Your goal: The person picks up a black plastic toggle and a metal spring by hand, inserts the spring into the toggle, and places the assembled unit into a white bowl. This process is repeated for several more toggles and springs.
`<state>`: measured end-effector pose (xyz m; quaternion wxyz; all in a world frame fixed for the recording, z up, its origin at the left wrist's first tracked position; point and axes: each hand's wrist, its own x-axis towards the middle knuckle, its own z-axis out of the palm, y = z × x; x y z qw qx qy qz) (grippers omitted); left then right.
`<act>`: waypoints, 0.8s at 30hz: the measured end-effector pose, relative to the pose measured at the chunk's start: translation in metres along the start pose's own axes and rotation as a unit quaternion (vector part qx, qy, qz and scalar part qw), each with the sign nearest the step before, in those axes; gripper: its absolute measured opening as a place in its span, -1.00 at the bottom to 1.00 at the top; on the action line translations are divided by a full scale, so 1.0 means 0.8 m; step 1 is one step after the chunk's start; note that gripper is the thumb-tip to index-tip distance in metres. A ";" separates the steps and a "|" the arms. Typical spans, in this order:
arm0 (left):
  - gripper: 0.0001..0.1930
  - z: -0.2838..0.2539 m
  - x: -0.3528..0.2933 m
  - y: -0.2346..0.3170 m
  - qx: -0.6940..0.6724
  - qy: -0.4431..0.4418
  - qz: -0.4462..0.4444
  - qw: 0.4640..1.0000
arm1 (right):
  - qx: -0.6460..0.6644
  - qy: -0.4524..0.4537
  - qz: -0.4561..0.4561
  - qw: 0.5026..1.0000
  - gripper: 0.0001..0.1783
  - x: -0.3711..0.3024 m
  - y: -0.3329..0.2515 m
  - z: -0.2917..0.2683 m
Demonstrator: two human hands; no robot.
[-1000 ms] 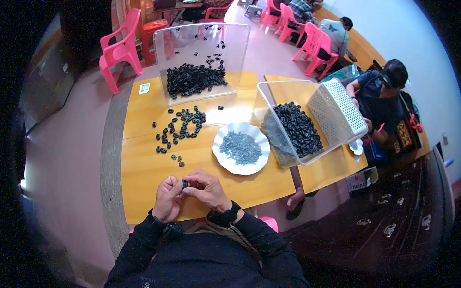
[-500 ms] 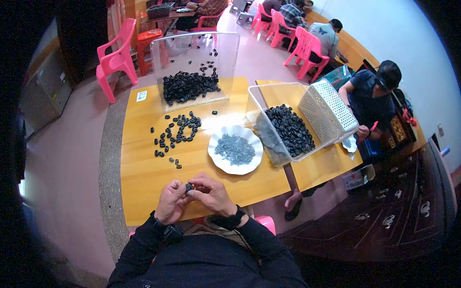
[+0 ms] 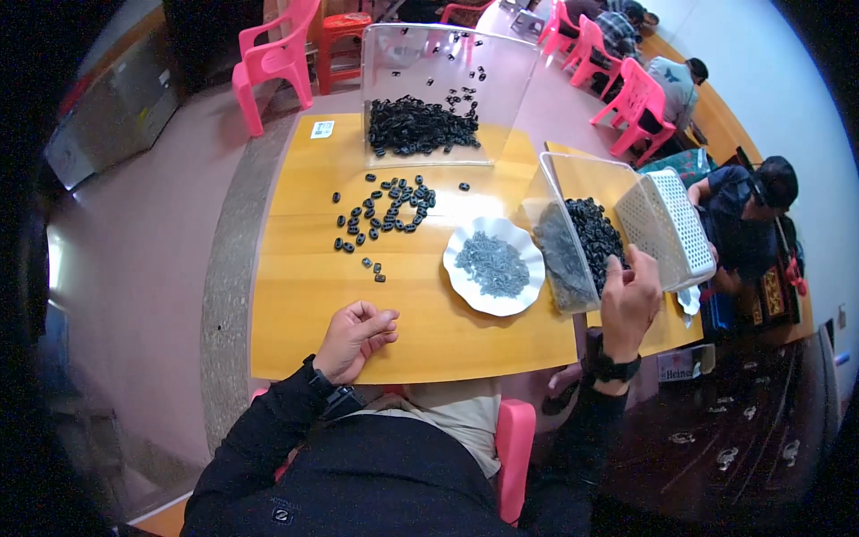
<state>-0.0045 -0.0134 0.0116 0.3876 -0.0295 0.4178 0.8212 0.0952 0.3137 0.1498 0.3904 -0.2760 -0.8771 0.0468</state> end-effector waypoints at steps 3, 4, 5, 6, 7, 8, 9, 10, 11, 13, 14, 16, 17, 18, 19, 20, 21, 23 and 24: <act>-0.89 0.000 0.004 0.000 0.000 -0.007 0.007 1.000 | 0.301 -0.087 0.010 0.950 -0.86 -0.025 -0.030 0.028; -0.89 0.001 0.004 -0.001 -0.001 -0.005 0.009 1.000 | 0.319 -0.113 -0.033 0.941 -0.89 -0.032 -0.045 0.040; -0.87 0.001 0.002 -0.001 -0.006 0.003 0.014 1.000 | 0.312 -0.137 -0.061 0.938 -0.89 -0.038 -0.061 0.058; -0.85 0.001 0.002 -0.001 -0.012 0.006 0.018 1.000 | 0.315 -0.182 -0.082 0.928 -0.89 -0.040 -0.075 0.068; -0.85 0.000 0.003 -0.002 -0.014 0.010 0.022 1.000 | 0.304 -0.196 -0.088 0.928 -0.89 -0.042 -0.086 0.081; -0.85 0.000 0.003 -0.003 -0.015 0.009 0.022 1.000 | 0.290 -0.210 -0.094 0.929 -0.89 -0.040 -0.092 0.090; -0.85 -0.001 0.003 -0.004 -0.016 0.008 0.022 1.000 | 0.290 -0.212 -0.098 0.928 -0.89 -0.034 -0.095 0.100; -0.85 -0.003 0.003 -0.004 -0.020 0.009 0.024 0.999 | 0.265 -0.224 -0.102 0.932 -0.87 -0.025 -0.097 0.111; -0.88 -0.006 0.004 -0.005 -0.014 0.004 0.022 1.000 | 0.241 -0.237 -0.105 0.935 -0.85 -0.018 -0.099 0.124; -0.90 -0.008 0.005 -0.006 -0.006 -0.007 0.015 1.000 | 0.213 -0.241 -0.119 0.939 -0.83 0.001 -0.096 0.148; -0.90 -0.009 0.005 -0.005 -0.010 -0.003 0.014 1.000 | 0.188 -0.245 -0.132 0.942 -0.81 0.010 -0.099 0.159; -0.89 -0.008 0.006 -0.005 0.003 0.002 0.018 1.000 | 0.173 -0.261 -0.150 0.938 -0.80 0.020 -0.105 0.174; -0.89 -0.009 0.007 -0.007 -0.001 0.008 0.017 1.000 | 0.164 -0.281 -0.173 0.929 -0.81 0.020 -0.117 0.176; -0.88 -0.010 0.008 -0.009 0.001 0.008 0.022 1.000 | 0.155 -0.301 -0.196 0.920 -0.81 0.019 -0.129 0.177; -0.88 -0.012 0.009 -0.011 0.003 0.009 0.026 1.000 | 0.166 -0.332 -0.221 0.902 -0.81 0.012 -0.143 0.179; -0.88 -0.013 0.008 -0.013 0.000 0.014 0.025 1.000 | 0.197 -0.359 -0.237 0.881 -0.81 0.001 -0.156 0.183; -0.87 -0.014 0.008 -0.013 -0.002 0.022 0.027 0.999 | 0.208 -0.402 -0.249 0.856 -0.80 -0.011 -0.170 0.185; -0.86 -0.014 0.006 -0.011 -0.004 0.035 0.031 0.999 | 0.213 -0.458 -0.281 0.816 -0.79 -0.039 -0.191 0.195; -0.86 -0.012 0.006 -0.009 -0.007 0.036 0.033 0.999 | 0.203 -0.470 -0.298 0.805 -0.78 -0.053 -0.194 0.200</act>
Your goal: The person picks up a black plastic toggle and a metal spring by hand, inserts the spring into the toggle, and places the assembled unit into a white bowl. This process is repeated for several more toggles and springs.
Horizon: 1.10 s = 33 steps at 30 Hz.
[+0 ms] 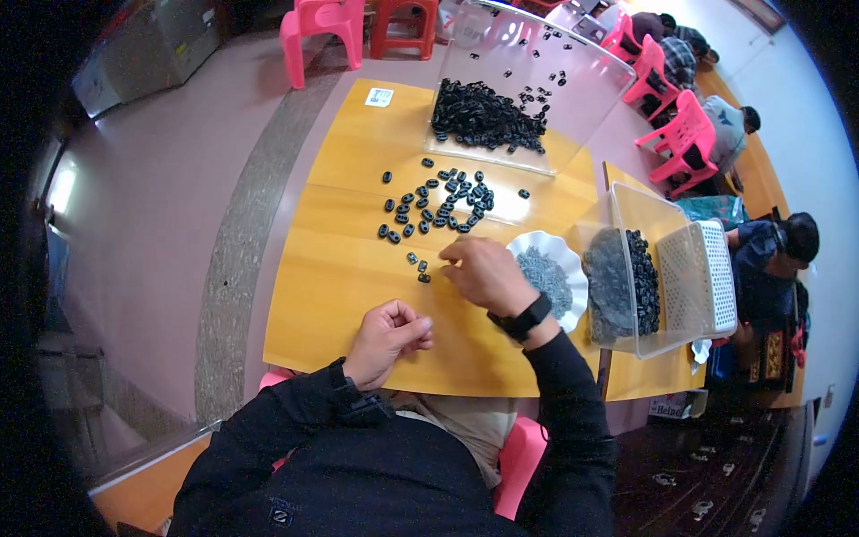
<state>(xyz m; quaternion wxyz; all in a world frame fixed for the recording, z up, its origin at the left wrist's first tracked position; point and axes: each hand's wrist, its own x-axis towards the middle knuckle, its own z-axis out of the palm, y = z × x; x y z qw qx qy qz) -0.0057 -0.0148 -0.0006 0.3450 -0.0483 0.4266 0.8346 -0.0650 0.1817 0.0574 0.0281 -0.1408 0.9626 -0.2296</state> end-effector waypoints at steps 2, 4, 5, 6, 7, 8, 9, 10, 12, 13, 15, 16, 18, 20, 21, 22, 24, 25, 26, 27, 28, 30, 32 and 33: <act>-0.86 0.003 0.001 0.001 -0.003 0.003 0.002 1.000 | -0.010 -0.005 -0.005 1.000 -0.76 0.001 -0.008 0.017; -0.86 0.005 0.003 0.000 -0.016 -0.001 0.007 1.000 | -0.051 0.003 0.006 0.999 -0.75 0.004 -0.012 0.025; -0.86 0.004 0.003 0.000 -0.016 0.001 0.008 1.000 | -0.058 -0.014 0.004 0.998 -0.74 0.005 -0.014 0.025; -0.85 0.003 0.002 0.000 -0.013 0.003 0.011 1.000 | -0.057 -0.015 0.002 0.998 -0.74 0.007 -0.017 0.026; -0.85 0.003 0.002 0.000 -0.010 0.005 0.014 1.000 | -0.077 -0.029 0.011 0.997 -0.75 0.009 -0.021 0.028; -0.85 0.003 0.001 0.002 -0.010 0.004 0.015 1.000 | -0.097 -0.042 0.022 0.994 -0.76 0.009 -0.024 0.028; -0.85 0.004 0.000 0.003 -0.004 0.005 0.016 1.000 | -0.098 -0.042 0.022 0.994 -0.76 0.009 -0.025 0.030; -0.84 0.004 0.000 0.004 0.002 0.006 0.016 1.000 | -0.087 -0.032 0.027 0.995 -0.77 0.009 -0.023 0.033; -0.84 0.004 -0.001 0.006 0.001 0.006 0.017 1.000 | -0.076 -0.021 0.032 0.996 -0.78 0.010 -0.023 0.037; -0.83 0.005 -0.001 0.006 0.000 0.008 0.018 1.000 | -0.071 -0.019 0.033 0.997 -0.80 0.010 -0.023 0.038; -0.83 0.002 0.001 0.004 -0.001 0.009 0.020 1.000 | -0.068 -0.015 0.033 0.997 -0.82 0.012 -0.024 0.038; -0.83 0.001 0.002 0.003 -0.003 0.011 0.021 1.000 | -0.064 -0.037 0.049 0.996 -0.82 0.015 -0.025 0.037; -0.83 -0.001 0.003 0.004 -0.004 0.010 0.024 1.000 | -0.061 -0.058 0.065 0.994 -0.81 0.016 -0.028 0.037; -0.83 -0.001 0.003 0.006 -0.005 0.009 0.027 1.000 | -0.061 -0.071 0.086 0.992 -0.80 0.014 -0.032 0.035; -0.84 0.000 0.003 0.007 -0.006 0.013 0.028 0.999 | -0.062 -0.069 0.085 0.992 -0.80 0.012 -0.030 0.036; -0.84 0.000 0.002 0.008 -0.007 0.018 0.029 0.999 | -0.048 -0.043 0.072 0.995 -0.81 0.009 -0.026 0.041; -0.84 -0.001 0.004 0.008 -0.006 0.015 0.032 0.999 | -0.035 -0.015 0.059 0.998 -0.82 0.002 -0.024 0.045; -0.84 -0.001 0.004 0.008 -0.006 0.013 0.033 0.999 | -0.026 -0.001 0.059 0.998 -0.82 -0.002 -0.024 0.046; -0.84 0.000 0.004 0.009 -0.006 0.013 0.033 0.999 | -0.015 0.013 0.059 0.998 -0.82 -0.005 -0.025 0.047; -0.84 0.000 0.003 0.011 0.001 0.018 0.032 0.999 | -0.015 0.013 0.059 0.998 -0.82 -0.008 -0.026 0.048; -0.84 0.001 0.003 0.011 0.008 0.023 0.030 0.999 | -0.012 0.017 0.060 0.998 -0.83 -0.011 -0.029 0.049; -0.84 -0.001 0.003 0.010 -0.003 0.022 0.036 0.999 | -0.009 0.022 0.061 0.998 -0.83 -0.013 -0.032 0.051; -0.84 -0.002 0.004 0.008 -0.014 0.020 0.042 0.999 | -0.009 0.024 0.050 0.998 -0.80 -0.014 -0.029 0.054; -0.85 -0.002 0.005 0.008 -0.016 0.016 0.041 0.999 | -0.009 0.026 0.051 0.998 -0.80 -0.015 -0.029 0.055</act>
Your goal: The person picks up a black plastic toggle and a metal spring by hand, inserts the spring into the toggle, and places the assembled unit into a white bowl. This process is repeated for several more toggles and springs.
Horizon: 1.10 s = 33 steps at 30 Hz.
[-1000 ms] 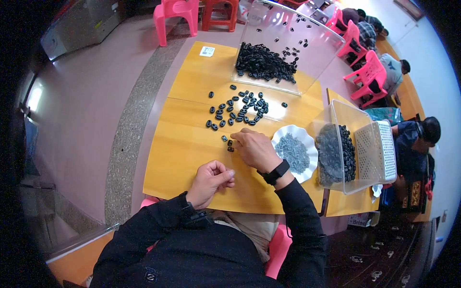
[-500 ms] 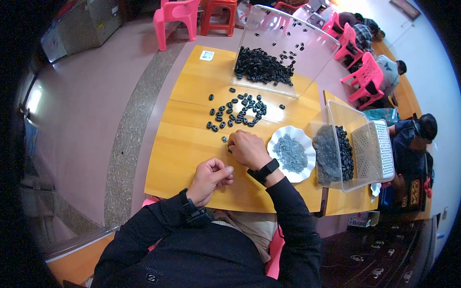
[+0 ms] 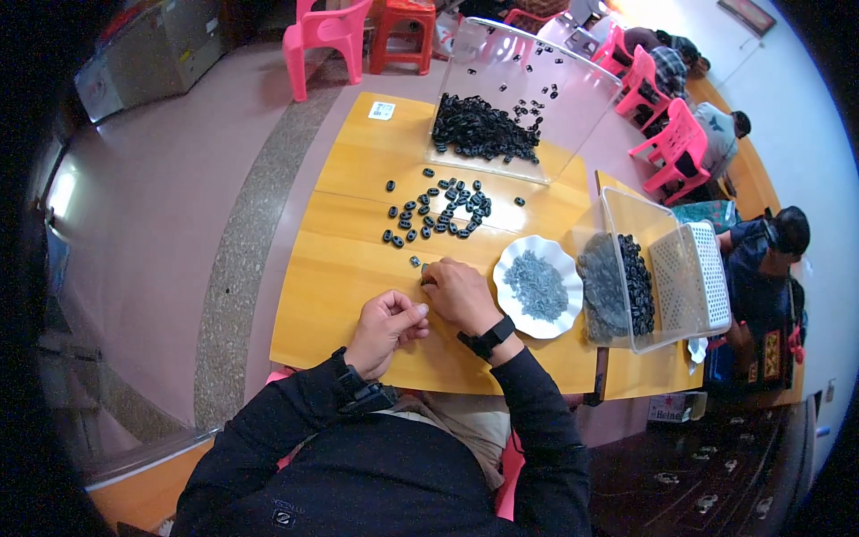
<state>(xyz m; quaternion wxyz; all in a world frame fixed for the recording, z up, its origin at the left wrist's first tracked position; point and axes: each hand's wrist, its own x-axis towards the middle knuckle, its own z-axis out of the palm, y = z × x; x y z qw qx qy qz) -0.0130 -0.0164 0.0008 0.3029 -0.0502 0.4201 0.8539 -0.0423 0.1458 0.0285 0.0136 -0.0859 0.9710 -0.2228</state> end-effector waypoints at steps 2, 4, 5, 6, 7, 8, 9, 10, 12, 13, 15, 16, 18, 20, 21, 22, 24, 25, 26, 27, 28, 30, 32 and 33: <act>-0.85 0.001 0.000 0.002 -0.002 -0.005 -0.001 1.000 | 0.011 0.009 0.002 1.000 -0.80 -0.003 0.001 0.001; -0.86 0.004 -0.002 0.005 0.011 0.004 -0.015 1.000 | 0.009 0.016 -0.006 1.000 -0.81 -0.009 0.008 0.004; -0.86 0.003 -0.002 0.004 0.011 0.003 -0.015 1.000 | 0.008 0.021 -0.017 1.000 -0.83 -0.011 0.005 0.003; -0.88 0.003 -0.001 0.002 -0.004 0.017 -0.006 1.000 | 0.007 0.021 -0.016 1.000 -0.83 -0.016 0.002 0.000; -0.89 0.003 0.000 0.001 -0.019 0.030 0.003 0.999 | 0.074 0.048 -0.011 0.996 -0.85 -0.022 -0.002 -0.003; -0.89 0.004 -0.001 0.002 -0.019 0.027 0.000 0.999 | 0.140 0.075 -0.005 0.987 -0.88 -0.031 -0.007 -0.005; -0.89 0.005 -0.002 0.007 -0.024 0.021 -0.020 0.999 | 0.139 0.076 0.000 0.987 -0.88 -0.038 -0.008 -0.002; -0.87 0.005 -0.003 0.010 -0.029 0.015 -0.040 0.999 | 0.188 0.091 -0.002 0.978 -0.89 -0.044 -0.011 0.002; -0.85 0.004 -0.005 0.009 -0.021 -0.013 -0.048 0.999 | 0.237 0.109 -0.012 0.965 -0.90 -0.056 -0.017 0.000; -0.83 0.004 -0.006 0.007 -0.013 -0.034 -0.051 0.998 | 0.234 0.112 -0.007 0.966 -0.90 -0.061 -0.016 0.000; -0.85 0.006 -0.005 0.004 -0.007 -0.036 -0.049 0.998 | 0.231 0.124 -0.006 0.965 -0.90 -0.070 -0.012 0.000; -0.86 0.008 -0.006 0.005 0.010 -0.040 -0.043 0.998 | 0.255 0.126 0.005 0.959 -0.89 -0.076 -0.010 0.001; -0.87 0.009 -0.007 0.006 0.030 -0.045 -0.038 0.998 | 0.271 0.130 0.010 0.954 -0.88 -0.084 -0.013 0.000; -0.87 0.008 -0.007 0.005 0.040 -0.062 -0.038 0.997 | 0.288 0.133 0.013 0.948 -0.87 -0.090 -0.015 -0.004; -0.87 0.008 -0.007 0.003 0.041 -0.063 -0.038 0.996 | 0.312 0.127 0.016 0.941 -0.86 -0.094 -0.016 -0.009; -0.87 0.007 -0.006 0.000 0.037 -0.069 -0.038 0.996 | 0.336 0.120 0.019 0.934 -0.86 -0.098 -0.014 -0.013; -0.87 0.006 -0.006 0.000 0.033 -0.074 -0.036 0.996 | 0.271 0.163 0.026 0.948 -0.85 -0.103 0.012 -0.029; -0.87 0.007 -0.007 0.001 0.029 -0.077 -0.036 0.996 | 0.204 0.205 0.034 0.957 -0.83 -0.104 0.028 -0.041; -0.87 0.009 -0.007 0.000 0.026 -0.082 -0.039 0.996 | 0.125 0.218 0.049 0.967 -0.84 -0.106 0.043 -0.055; -0.87 0.007 -0.007 -0.001 0.026 -0.081 -0.038 0.996 | 0.047 0.228 0.062 0.971 -0.84 -0.106 0.056 -0.066; -0.85 0.005 -0.007 -0.002 0.021 -0.088 -0.036 0.995 | 0.048 0.226 0.061 0.971 -0.84 -0.108 0.068 -0.070; -0.84 0.008 -0.007 -0.002 0.016 -0.100 -0.036 0.994 | -0.110 0.187 0.143 0.966 -0.80 -0.113 0.088 -0.076; -0.80 0.013 -0.010 0.002 0.016 -0.085 -0.043 0.995 | -0.134 0.179 0.152 0.963 -0.79 -0.115 0.100 -0.074; -0.80 0.012 -0.009 0.001 0.016 -0.085 -0.042 0.995 | -0.156 0.171 0.160 0.960 -0.78 -0.115 0.104 -0.072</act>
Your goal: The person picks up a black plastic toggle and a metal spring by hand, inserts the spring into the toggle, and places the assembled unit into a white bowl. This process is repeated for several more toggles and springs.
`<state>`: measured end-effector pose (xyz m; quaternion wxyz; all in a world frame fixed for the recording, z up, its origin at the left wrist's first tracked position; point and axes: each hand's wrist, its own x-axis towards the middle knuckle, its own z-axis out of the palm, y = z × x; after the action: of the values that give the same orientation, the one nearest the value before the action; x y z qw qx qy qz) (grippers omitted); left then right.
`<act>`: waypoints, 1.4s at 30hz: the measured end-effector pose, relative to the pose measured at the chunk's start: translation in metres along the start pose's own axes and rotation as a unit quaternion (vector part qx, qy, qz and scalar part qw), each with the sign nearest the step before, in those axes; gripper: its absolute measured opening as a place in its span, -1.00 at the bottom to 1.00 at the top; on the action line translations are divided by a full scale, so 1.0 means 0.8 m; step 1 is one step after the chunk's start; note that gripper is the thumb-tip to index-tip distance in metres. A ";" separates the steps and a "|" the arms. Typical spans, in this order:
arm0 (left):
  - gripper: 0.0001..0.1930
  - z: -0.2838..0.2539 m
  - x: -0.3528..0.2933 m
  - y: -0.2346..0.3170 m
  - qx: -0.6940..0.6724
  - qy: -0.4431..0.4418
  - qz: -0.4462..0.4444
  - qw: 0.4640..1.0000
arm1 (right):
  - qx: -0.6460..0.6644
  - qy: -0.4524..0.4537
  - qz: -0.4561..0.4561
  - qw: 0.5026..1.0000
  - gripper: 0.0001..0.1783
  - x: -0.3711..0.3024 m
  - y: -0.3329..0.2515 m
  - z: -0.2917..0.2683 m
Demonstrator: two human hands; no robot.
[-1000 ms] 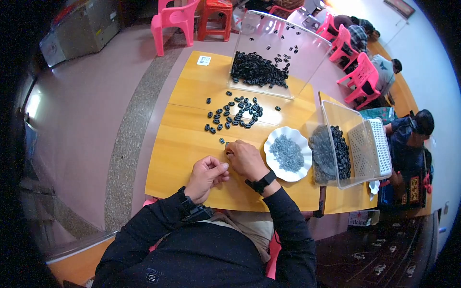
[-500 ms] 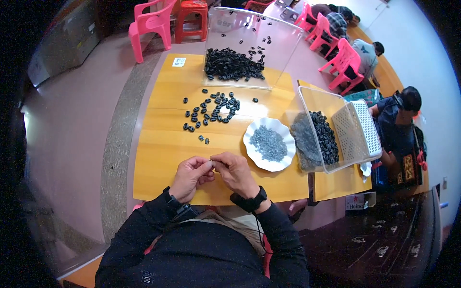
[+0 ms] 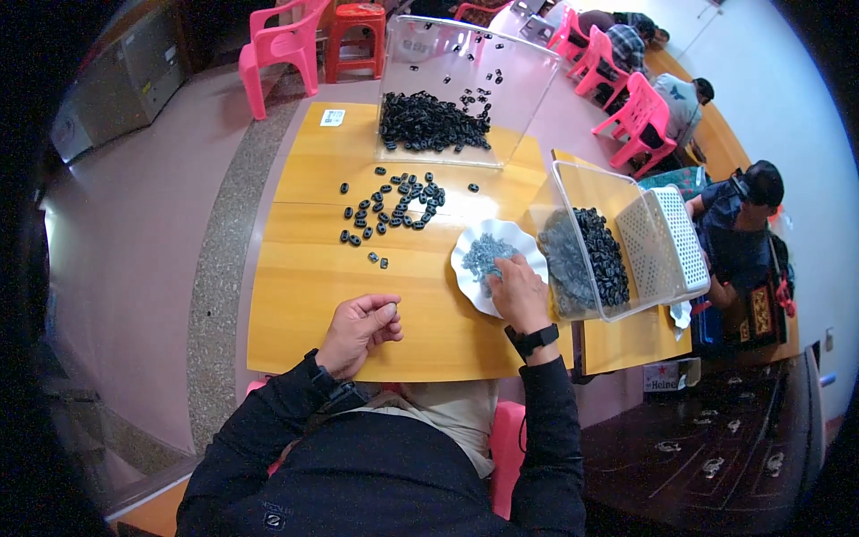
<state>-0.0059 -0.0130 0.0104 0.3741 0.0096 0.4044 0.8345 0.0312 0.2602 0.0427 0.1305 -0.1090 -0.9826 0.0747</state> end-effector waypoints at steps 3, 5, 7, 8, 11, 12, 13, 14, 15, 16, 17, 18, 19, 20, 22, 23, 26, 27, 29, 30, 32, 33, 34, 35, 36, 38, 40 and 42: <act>-0.78 -0.002 0.001 -0.001 0.002 -0.006 -0.004 1.000 | -0.002 -0.020 0.009 1.000 -0.79 0.003 0.008 0.016; -0.80 -0.002 0.001 -0.002 0.002 -0.007 -0.002 1.000 | 0.002 -0.015 0.008 1.000 -0.82 0.004 0.010 0.021; -0.80 -0.003 0.000 0.001 0.001 -0.009 -0.011 1.000 | 0.006 -0.010 0.007 1.000 -0.84 0.005 0.010 0.022; -0.81 -0.003 -0.001 0.002 0.000 -0.012 -0.019 1.000 | 0.009 -0.009 0.000 1.000 -0.88 0.006 0.009 0.022; -0.82 -0.005 0.001 0.001 0.008 -0.011 -0.023 1.000 | 0.012 -0.006 -0.010 1.000 -0.94 0.005 0.009 0.023; -0.82 -0.004 0.001 0.000 0.008 -0.012 -0.023 1.000 | 0.013 -0.004 -0.013 1.000 -0.94 0.004 0.008 0.022; -0.82 -0.002 0.001 0.000 0.011 -0.006 -0.016 1.000 | 0.012 -0.003 -0.013 1.000 -0.94 0.004 0.008 0.023; -0.82 -0.002 0.001 -0.001 0.014 -0.001 -0.009 1.000 | -0.002 -0.007 -0.011 1.000 -0.95 0.004 0.008 0.023; -0.82 -0.002 0.001 -0.001 0.014 -0.002 -0.008 1.000 | -0.017 -0.010 -0.010 1.000 -0.95 0.003 0.008 0.023; -0.83 -0.003 0.001 -0.001 0.009 -0.005 -0.009 1.000 | -0.018 -0.009 -0.009 1.000 -0.95 0.002 0.007 0.021; -0.83 -0.003 0.001 -0.001 0.006 -0.003 -0.010 1.000 | -0.007 -0.005 -0.014 1.000 -0.95 0.001 0.008 0.022; -0.83 -0.003 0.002 -0.001 0.008 -0.001 -0.011 1.000 | 0.005 -0.001 -0.018 1.000 -0.94 0.000 0.008 0.023; -0.83 -0.003 0.002 0.000 -0.003 0.001 -0.012 1.000 | 0.007 -0.002 -0.018 1.000 -0.94 0.000 0.008 0.024; -0.83 -0.004 0.002 -0.001 -0.016 0.000 -0.012 1.000 | 0.023 0.017 -0.014 0.999 -0.96 -0.002 0.007 0.023; -0.84 -0.003 -0.001 0.000 -0.010 0.003 -0.011 1.000 | 0.040 0.033 -0.010 0.999 -0.95 -0.004 0.006 0.021; -0.84 -0.002 -0.002 0.000 -0.003 0.006 -0.012 1.000 | 0.075 0.057 -0.020 0.995 -0.95 -0.005 0.006 0.021; -0.85 -0.002 -0.002 -0.001 0.011 0.016 -0.007 1.000 | 0.128 0.099 -0.046 0.986 -0.94 -0.005 0.008 0.021; -0.85 -0.001 -0.002 0.000 0.011 0.017 -0.009 1.000 | 0.146 0.119 -0.062 0.980 -0.93 -0.005 0.008 0.020; -0.84 -0.001 -0.002 0.001 0.021 0.019 -0.003 1.000 | 0.186 0.101 -0.032 0.977 -0.93 -0.008 0.006 0.016; -0.84 -0.002 -0.001 0.001 0.022 0.022 -0.005 1.000 | 0.224 0.084 -0.003 0.971 -0.92 -0.009 0.007 0.016; -0.83 -0.003 -0.001 0.000 0.022 0.025 -0.005 0.999 | 0.222 0.090 -0.027 0.971 -0.90 -0.011 0.012 0.019; -0.83 -0.003 -0.001 0.000 0.022 0.030 -0.006 0.999 | 0.248 0.080 -0.016 0.965 -0.91 -0.012 0.009 0.016; -0.82 -0.003 0.000 -0.001 0.023 0.034 -0.008 0.999 | 0.274 0.069 -0.005 0.959 -0.91 -0.012 0.007 0.015; -0.81 -0.003 0.000 -0.001 0.025 0.038 -0.010 0.999 | 0.282 0.076 -0.009 0.956 -0.92 -0.013 0.007 0.016; -0.81 -0.003 0.000 -0.001 0.026 0.044 -0.012 0.999 | 0.286 0.071 -0.008 0.955 -0.92 -0.014 0.006 0.017; -0.78 -0.002 0.002 -0.001 0.023 0.042 -0.012 0.999 | 0.328 0.051 0.027 0.943 -0.91 -0.017 0.004 0.013; -0.76 -0.004 0.002 -0.003 0.020 0.047 -0.015 0.999 | 0.352 0.027 0.037 0.935 -0.92 -0.020 -0.003 0.015; -0.76 -0.006 0.003 -0.004 0.011 0.040 -0.017 0.999 | 0.513 -0.008 0.069 0.855 -0.93 -0.023 -0.020 0.020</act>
<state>-0.0067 -0.0134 0.0043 0.3719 -0.0263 0.4282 0.8232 0.0408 0.2383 0.0258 0.1542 -0.0930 -0.7957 0.5783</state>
